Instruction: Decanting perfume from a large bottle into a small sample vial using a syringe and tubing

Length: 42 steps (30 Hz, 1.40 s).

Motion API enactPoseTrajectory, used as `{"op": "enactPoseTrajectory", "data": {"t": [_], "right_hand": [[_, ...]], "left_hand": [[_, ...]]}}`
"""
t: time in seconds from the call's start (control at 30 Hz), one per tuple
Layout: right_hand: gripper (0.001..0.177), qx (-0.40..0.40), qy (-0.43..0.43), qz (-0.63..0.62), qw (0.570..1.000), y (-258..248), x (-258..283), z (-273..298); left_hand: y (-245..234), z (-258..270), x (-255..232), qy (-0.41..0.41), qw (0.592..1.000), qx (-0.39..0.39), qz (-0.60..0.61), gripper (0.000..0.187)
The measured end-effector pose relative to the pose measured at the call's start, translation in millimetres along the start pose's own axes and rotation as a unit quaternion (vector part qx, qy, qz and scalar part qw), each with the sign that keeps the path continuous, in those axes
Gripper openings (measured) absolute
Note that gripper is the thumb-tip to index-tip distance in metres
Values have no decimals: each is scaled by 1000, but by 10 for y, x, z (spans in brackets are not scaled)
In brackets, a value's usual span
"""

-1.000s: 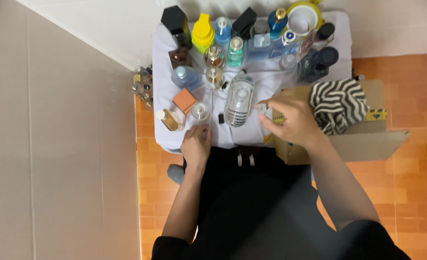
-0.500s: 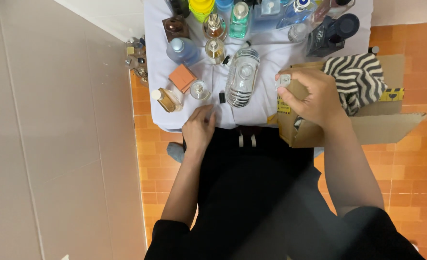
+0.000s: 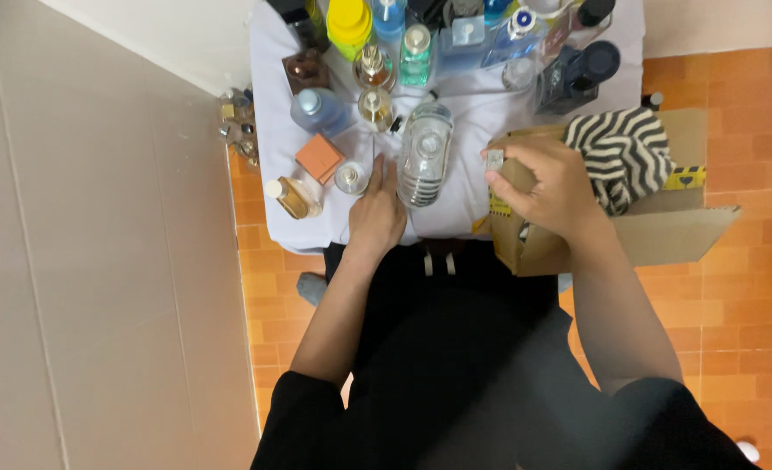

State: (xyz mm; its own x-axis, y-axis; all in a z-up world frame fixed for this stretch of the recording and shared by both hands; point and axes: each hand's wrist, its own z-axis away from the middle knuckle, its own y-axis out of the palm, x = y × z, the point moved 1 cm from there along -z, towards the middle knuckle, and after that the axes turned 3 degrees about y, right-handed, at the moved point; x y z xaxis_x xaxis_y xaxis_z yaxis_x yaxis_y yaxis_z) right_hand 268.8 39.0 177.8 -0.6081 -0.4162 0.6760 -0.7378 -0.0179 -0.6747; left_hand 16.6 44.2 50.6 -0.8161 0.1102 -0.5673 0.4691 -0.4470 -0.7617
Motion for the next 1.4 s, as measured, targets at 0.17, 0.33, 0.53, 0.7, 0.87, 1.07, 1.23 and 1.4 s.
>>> {"op": "enactPoseTrajectory", "data": {"t": [0.17,0.33,0.53,0.7,0.87,1.07,1.23,1.4], "right_hand": [[24,-54,-15,1,998,74,-139,65],[24,-53,-3,-6,999,78,-193,57],[23,-51,19,-15,998,97,-215,93],[21,-60,38,-35,997,53,-125,82],[17,-65,59,-47,995,63,-203,149],[17,-52,90,-151,983,89,-175,184],[20,-44,80,-195,977,98,-10,110],[26,-35,56,-260,963,201,108,59]], "left_hand": [[155,-130,130,-20,998,53,-26,70],[214,-177,145,-27,997,35,-58,72],[57,-127,-19,-60,996,38,-59,73],[-1,-71,-25,-42,998,17,-47,72],[-273,163,-238,-16,999,-27,6,70],[-666,442,-561,10,991,-120,52,63],[-880,524,-757,36,968,-227,99,54],[-862,493,-818,100,913,-328,220,43]]}}
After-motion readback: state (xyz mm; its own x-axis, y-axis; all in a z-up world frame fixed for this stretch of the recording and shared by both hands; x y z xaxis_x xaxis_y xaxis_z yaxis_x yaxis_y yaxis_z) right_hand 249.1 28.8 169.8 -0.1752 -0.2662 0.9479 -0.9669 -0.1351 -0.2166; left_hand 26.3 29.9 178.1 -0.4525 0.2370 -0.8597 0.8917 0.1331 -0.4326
